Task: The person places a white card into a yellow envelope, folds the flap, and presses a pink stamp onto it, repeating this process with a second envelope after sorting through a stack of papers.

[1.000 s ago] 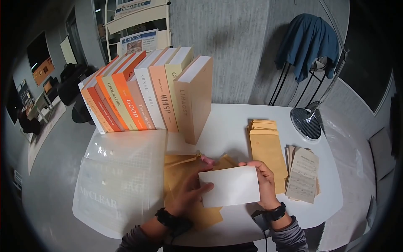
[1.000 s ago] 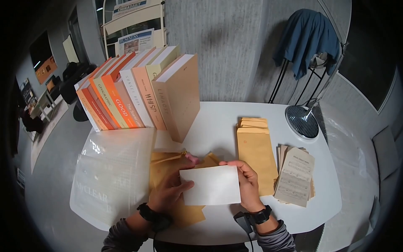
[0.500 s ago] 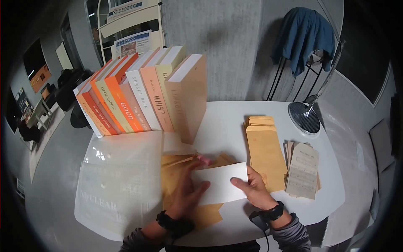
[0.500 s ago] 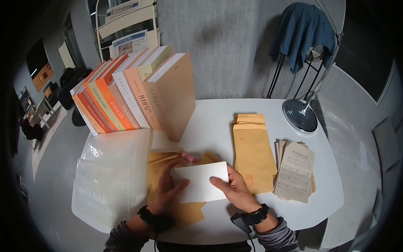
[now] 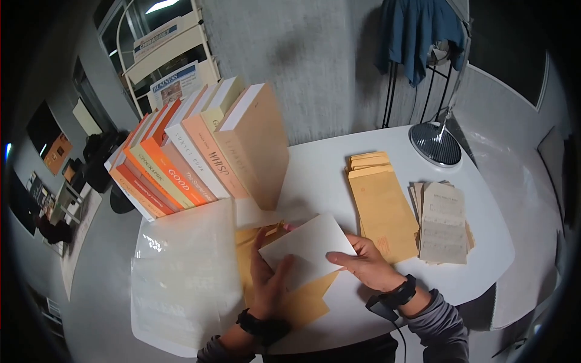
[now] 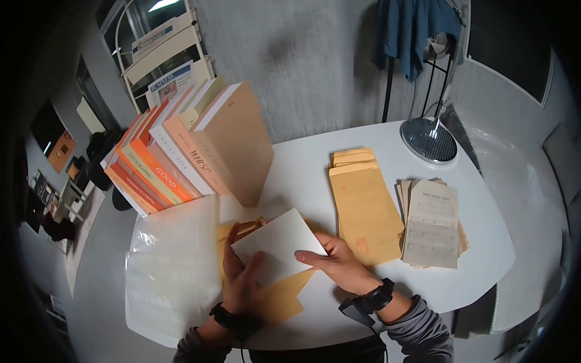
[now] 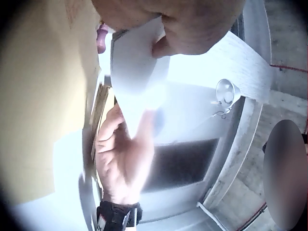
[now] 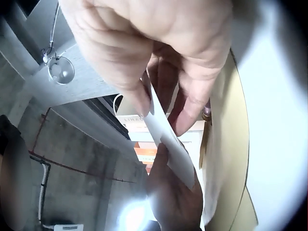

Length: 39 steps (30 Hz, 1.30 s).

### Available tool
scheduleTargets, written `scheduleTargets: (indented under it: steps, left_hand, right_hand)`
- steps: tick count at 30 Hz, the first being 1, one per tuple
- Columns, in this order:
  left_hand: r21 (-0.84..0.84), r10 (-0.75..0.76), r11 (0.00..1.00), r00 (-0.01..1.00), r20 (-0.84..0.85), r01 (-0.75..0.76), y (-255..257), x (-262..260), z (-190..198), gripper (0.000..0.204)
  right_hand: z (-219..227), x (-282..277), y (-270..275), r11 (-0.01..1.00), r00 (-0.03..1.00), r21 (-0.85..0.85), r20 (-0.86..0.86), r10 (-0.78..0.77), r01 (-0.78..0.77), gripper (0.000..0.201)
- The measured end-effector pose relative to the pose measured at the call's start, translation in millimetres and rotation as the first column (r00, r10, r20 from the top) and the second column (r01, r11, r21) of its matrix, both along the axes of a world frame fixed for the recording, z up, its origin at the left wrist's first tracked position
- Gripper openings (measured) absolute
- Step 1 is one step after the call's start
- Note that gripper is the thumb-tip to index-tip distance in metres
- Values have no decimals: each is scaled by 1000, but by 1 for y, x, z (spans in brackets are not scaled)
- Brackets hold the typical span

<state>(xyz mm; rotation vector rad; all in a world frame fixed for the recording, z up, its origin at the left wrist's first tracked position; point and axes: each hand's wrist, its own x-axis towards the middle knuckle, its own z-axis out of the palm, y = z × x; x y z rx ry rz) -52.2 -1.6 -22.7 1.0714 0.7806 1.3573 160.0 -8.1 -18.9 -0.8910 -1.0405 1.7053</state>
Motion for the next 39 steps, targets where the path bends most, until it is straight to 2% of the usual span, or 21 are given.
scheduleTargets:
  steps: [1, 4, 7, 10, 11, 14, 16, 17, 19, 20, 21, 22, 25, 28, 31, 33, 36, 39]
  left_hand:
    - [-15, -1, 1000, 999, 45, 2, 1, 1, -2, 69]
    - [9, 0, 1000, 1000, 2, 0, 1, 1, -2, 65]
    - [7, -44, 999, 983, -180, 46, -2, -4, -3, 56]
    - [36, -26, 999, 943, -331, 40, -5, -6, -6, 46]
    - [57, -23, 997, 948, -318, 43, -6, -5, -6, 42]
    - [77, -34, 995, 963, -269, 56, -8, 2, 3, 34]
    - [37, -54, 997, 973, -224, 64, -13, 13, 23, 31]
    - [83, -41, 994, 925, -378, 78, -11, 11, 24, 34]
    - [166, 12, 978, 759, -651, 127, -2, 0, 25, 40]
    - [192, 40, 966, 628, -777, 176, 1, -3, 27, 45]
    - [206, 74, 951, 478, -875, 230, 3, -5, 30, 51]
    - [211, 116, 935, 316, -942, 286, 4, -3, 32, 58]
    - [212, 163, 894, 156, -974, 395, 0, 17, 34, 76]
    - [135, 123, 896, 55, -991, 424, 3, 32, 26, 90]
    - [225, 258, 871, -16, -966, 437, 0, 41, 22, 101]
    - [197, 226, 893, -25, -974, 404, 2, 45, 21, 103]
    - [151, 174, 922, -33, -984, 357, 1, 47, 24, 104]
    - [162, 178, 923, -14, -984, 348, -1, 47, 23, 104]
  right_hand:
    - [0, -1, -1, 1000, 1000, -4, -14, -13, 13, 32]
    - [-4, -3, -3, 997, 992, -25, -98, -77, 75, 26]
    - [-3, 2, 5, 985, 944, -69, -284, -170, 157, 22]
    - [-4, 9, 4, 983, 986, 101, -82, -144, 152, 27]
    - [-4, -4, 5, 942, 961, 220, -171, -219, 254, 34]
    - [-5, 2, 4, 927, 965, 274, -29, -259, 257, 39]
    - [14, 14, 5, 910, 910, 127, 87, -406, 394, 34]
    - [21, 20, 5, 887, 874, 56, 154, -462, 459, 32]
    - [4, 29, 16, 748, 769, 262, 32, -638, 609, 29]
    - [-3, 32, 20, 651, 705, 348, -42, -708, 675, 28]
    - [-3, 33, 21, 624, 678, 324, -85, -730, 711, 26]
    - [-5, 34, 21, 622, 672, 311, -77, -737, 718, 25]
    - [-12, 37, 23, 615, 658, 290, -78, -749, 734, 24]
    - [-12, 33, 25, 614, 663, 286, -116, -740, 735, 24]
    - [-20, 37, 28, 641, 683, 263, -115, -721, 721, 24]
    - [-23, 39, 28, 680, 713, 242, -78, -697, 692, 24]
    - [-20, 37, 28, 648, 694, 272, -128, -708, 711, 24]
    - [-19, 38, 28, 628, 677, 306, -81, -732, 716, 23]
